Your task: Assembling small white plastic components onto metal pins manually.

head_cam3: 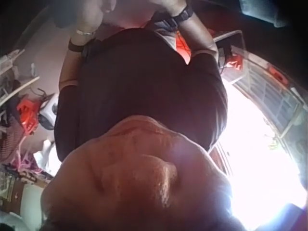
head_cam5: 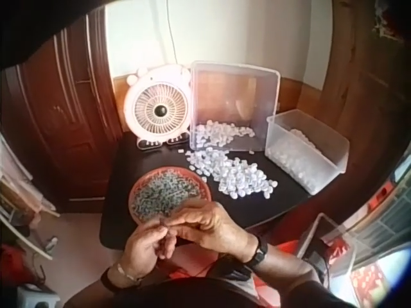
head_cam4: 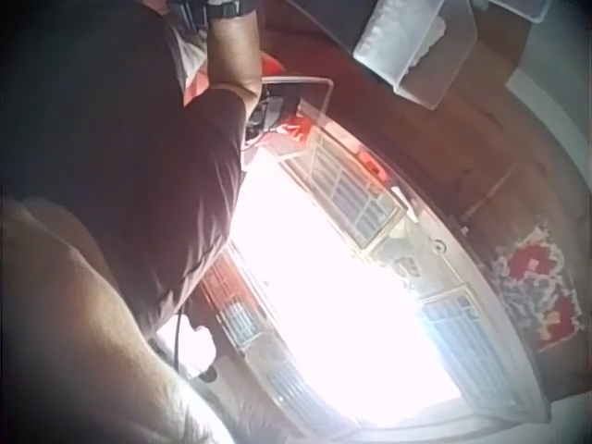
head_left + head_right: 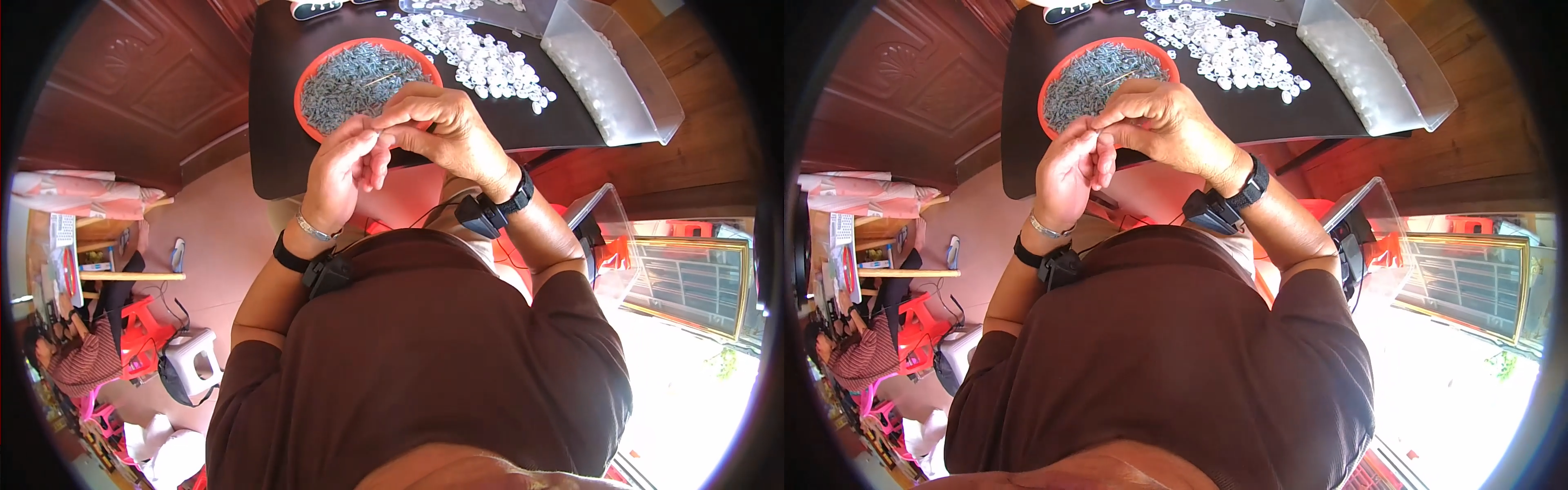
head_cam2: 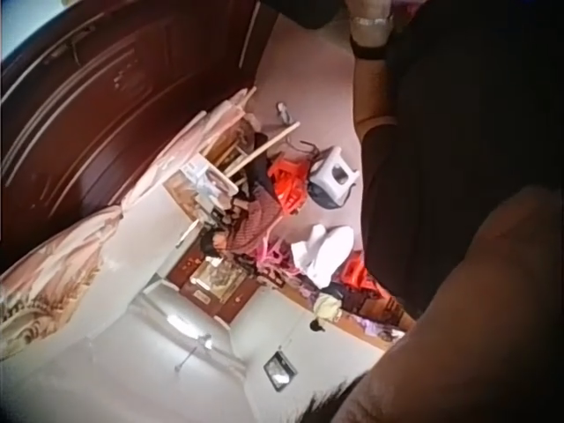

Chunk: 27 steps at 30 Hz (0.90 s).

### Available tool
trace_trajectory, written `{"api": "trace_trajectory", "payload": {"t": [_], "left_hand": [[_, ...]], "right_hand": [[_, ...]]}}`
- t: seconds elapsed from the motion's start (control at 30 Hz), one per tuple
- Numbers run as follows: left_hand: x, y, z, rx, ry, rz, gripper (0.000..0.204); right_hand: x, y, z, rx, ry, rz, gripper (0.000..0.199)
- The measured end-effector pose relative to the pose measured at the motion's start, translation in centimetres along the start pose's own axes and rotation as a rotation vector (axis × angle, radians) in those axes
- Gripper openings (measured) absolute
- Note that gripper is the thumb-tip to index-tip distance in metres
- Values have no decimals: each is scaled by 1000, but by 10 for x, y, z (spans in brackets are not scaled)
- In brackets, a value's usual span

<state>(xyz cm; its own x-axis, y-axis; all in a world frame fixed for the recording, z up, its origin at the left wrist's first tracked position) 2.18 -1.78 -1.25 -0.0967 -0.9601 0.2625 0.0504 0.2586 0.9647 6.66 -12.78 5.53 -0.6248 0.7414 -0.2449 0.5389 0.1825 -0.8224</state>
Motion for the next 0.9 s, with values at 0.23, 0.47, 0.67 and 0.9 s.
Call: {"api": "trace_trajectory", "payload": {"t": [0.23,0.47,0.67,0.9], "left_hand": [[-2,-3,2,-22,14,75,16],[-18,-3,7,-47,56,-79,17],[-31,6,10,27,176,-186,20],[-33,6,17,13,194,-228,20]], "right_hand": [[10,3,11,34,-2,45,27],[10,-4,-2,-67,-97,168,24],[-21,42,-24,61,-245,1012,18],[-8,63,-34,19,-296,965,10]]}}
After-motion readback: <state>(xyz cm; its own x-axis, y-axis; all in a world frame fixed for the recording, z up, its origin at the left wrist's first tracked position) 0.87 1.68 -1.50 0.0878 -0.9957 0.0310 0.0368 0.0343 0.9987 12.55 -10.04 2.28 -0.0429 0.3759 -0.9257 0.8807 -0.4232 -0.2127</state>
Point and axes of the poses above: each hand's wrist, its own z-axis away from the middle knuckle, its own x-axis out of the palm, y = z × x, the point moved 7 cm from there along -z, towards the middle knuckle, and after that the axes turned 10 degrees about -z, right-handed, at the moved point
